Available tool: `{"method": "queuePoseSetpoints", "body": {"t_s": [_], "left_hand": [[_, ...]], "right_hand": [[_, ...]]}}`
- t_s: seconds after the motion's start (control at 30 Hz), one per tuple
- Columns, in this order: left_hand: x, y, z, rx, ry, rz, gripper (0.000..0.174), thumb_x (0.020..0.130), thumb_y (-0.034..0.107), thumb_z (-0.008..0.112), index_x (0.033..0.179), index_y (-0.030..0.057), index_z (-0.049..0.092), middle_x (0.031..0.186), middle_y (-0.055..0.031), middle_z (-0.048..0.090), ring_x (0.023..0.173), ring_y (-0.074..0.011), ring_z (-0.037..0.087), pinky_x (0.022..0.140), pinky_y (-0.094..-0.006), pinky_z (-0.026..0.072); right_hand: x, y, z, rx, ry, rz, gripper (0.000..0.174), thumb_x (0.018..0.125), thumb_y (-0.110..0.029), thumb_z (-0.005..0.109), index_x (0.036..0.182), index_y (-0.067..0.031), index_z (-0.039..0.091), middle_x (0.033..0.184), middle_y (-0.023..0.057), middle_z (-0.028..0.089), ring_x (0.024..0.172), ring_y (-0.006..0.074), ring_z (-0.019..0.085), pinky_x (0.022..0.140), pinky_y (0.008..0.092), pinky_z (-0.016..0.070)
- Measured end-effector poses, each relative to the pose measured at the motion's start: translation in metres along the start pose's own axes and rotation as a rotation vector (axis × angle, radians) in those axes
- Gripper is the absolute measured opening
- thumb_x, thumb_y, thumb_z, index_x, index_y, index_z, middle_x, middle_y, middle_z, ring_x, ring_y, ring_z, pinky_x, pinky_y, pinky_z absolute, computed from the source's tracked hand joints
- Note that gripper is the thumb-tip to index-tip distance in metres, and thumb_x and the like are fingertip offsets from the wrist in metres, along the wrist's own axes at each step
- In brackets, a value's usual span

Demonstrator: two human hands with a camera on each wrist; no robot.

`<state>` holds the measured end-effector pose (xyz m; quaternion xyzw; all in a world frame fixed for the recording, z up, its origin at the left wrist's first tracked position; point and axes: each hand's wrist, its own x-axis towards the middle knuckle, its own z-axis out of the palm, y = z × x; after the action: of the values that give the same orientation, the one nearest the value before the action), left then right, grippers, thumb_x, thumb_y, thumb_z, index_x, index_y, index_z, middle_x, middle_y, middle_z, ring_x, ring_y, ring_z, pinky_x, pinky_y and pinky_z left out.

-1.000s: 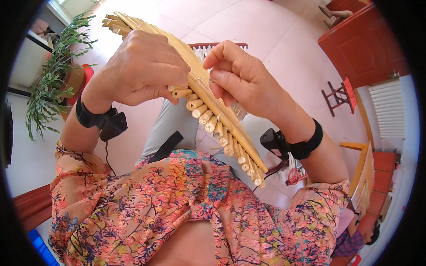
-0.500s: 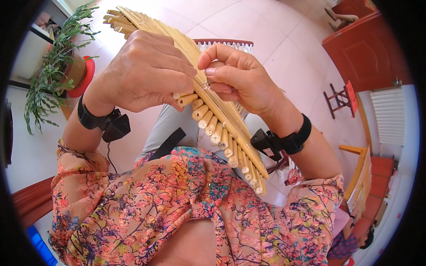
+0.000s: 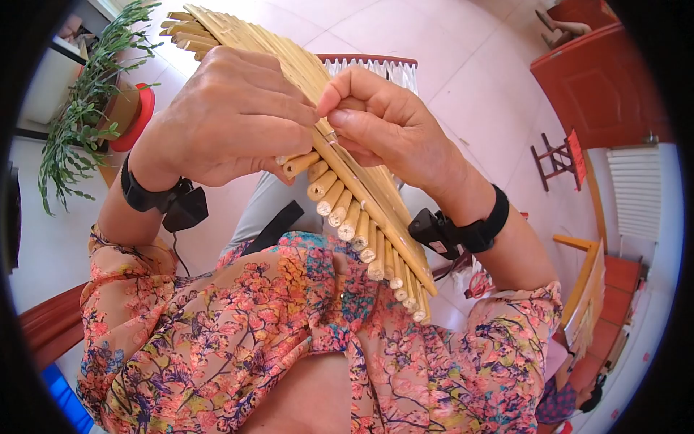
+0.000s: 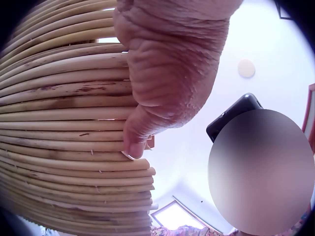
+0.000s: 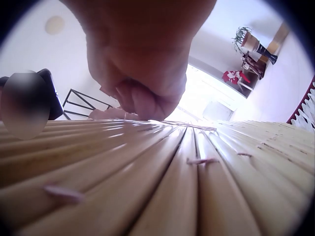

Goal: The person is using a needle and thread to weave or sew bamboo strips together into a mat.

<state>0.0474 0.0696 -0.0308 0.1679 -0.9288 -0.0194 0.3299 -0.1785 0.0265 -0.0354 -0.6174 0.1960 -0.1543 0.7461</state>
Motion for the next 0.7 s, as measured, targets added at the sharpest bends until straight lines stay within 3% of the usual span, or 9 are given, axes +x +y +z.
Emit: {"method": "queuePoseSetpoints", "body": {"t_s": [0.33,0.7], "left_hand": [[-0.0060,0.0032,0.0057,-0.020,0.019,0.014,0.032,0.072,0.036,0.068,0.078,0.0056,0.061,0.079,-0.0070,0.065,0.061,-0.0256,0.060,0.053,-0.0340,0.0457],[-0.0089,0.0091,0.0064,-0.006,-0.015,0.012,0.027,0.071,0.032,0.067,0.074,0.0057,0.059,0.075,-0.0060,0.063,0.061,-0.0244,0.059,0.054,-0.0331,0.0452]], "right_hand": [[0.0011,-0.0008,0.0040,-0.088,-0.040,0.041,0.011,0.098,-0.015,0.045,0.105,-0.0084,0.050,0.076,-0.0046,0.049,0.055,0.0002,0.040,0.048,0.0156,0.0306],[0.0012,-0.0012,0.0076,-0.024,-0.119,0.107,0.010,0.098,-0.014,0.045,0.105,-0.0090,0.047,0.075,-0.0066,0.047,0.056,-0.0010,0.037,0.048,0.0153,0.0286]]}}
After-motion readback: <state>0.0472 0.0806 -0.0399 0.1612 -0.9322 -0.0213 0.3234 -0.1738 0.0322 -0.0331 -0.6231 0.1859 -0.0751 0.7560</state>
